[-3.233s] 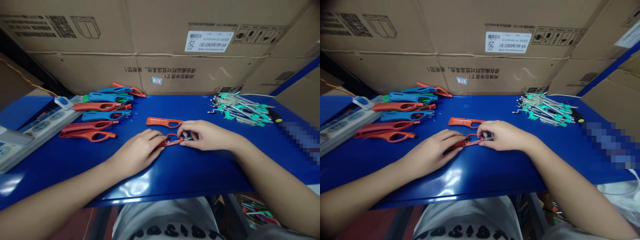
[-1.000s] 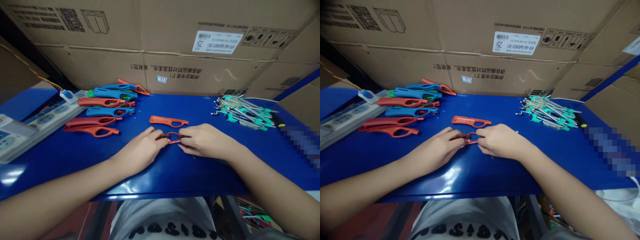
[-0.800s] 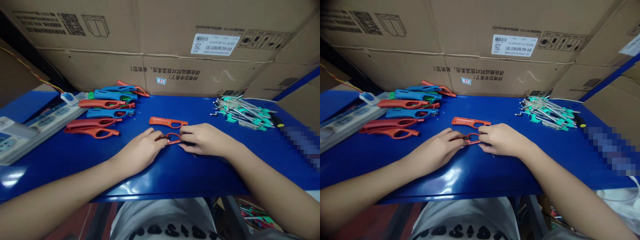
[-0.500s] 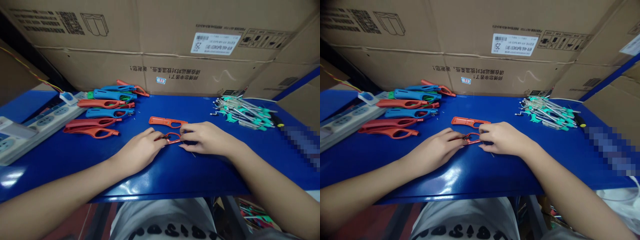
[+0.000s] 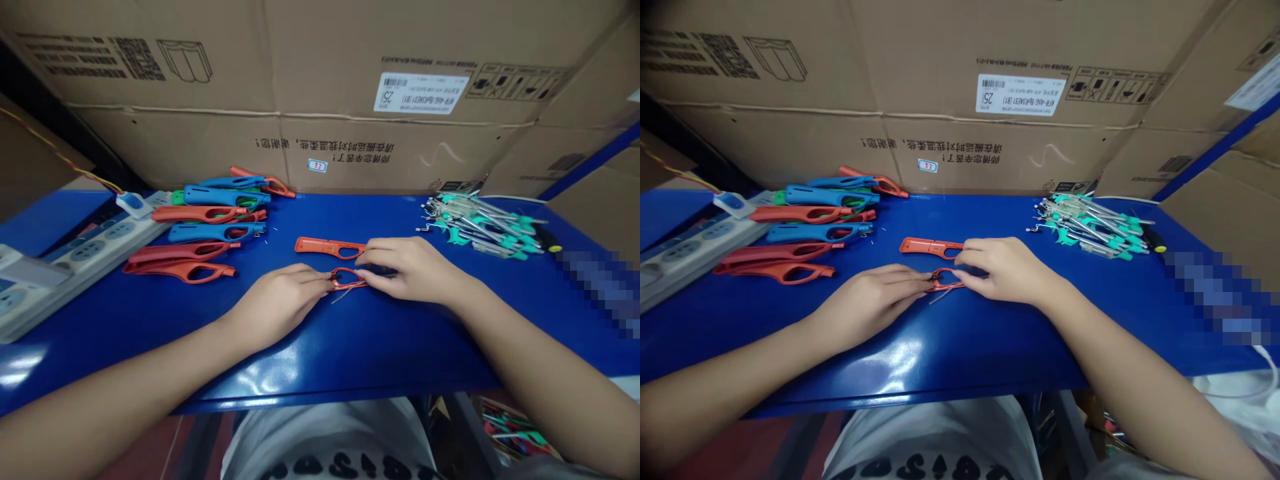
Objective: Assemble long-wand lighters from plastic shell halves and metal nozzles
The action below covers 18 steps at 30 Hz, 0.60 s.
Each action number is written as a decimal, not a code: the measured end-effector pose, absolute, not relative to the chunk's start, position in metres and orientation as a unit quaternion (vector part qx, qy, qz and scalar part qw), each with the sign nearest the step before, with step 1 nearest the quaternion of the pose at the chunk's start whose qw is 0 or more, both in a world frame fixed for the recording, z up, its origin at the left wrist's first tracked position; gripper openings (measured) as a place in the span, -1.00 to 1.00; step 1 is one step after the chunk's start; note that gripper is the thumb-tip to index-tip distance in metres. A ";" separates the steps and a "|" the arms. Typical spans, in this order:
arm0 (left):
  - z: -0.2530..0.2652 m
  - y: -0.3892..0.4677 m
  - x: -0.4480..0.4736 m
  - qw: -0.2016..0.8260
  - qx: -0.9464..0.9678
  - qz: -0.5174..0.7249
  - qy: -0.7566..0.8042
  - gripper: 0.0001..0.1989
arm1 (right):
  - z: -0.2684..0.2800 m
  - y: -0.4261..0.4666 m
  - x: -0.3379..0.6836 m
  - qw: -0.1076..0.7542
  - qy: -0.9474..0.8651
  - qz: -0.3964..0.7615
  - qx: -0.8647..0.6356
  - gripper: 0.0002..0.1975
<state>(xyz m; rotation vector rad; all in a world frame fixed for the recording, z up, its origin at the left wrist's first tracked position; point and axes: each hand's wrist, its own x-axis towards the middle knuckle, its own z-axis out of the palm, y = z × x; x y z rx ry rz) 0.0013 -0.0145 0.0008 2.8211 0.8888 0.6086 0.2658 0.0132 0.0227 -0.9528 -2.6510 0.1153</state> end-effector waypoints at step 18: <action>-0.001 -0.015 -0.003 0.043 0.929 0.181 0.321 -0.65 | 0.052 0.070 0.387 0.020 -0.587 0.041 -0.808 -0.83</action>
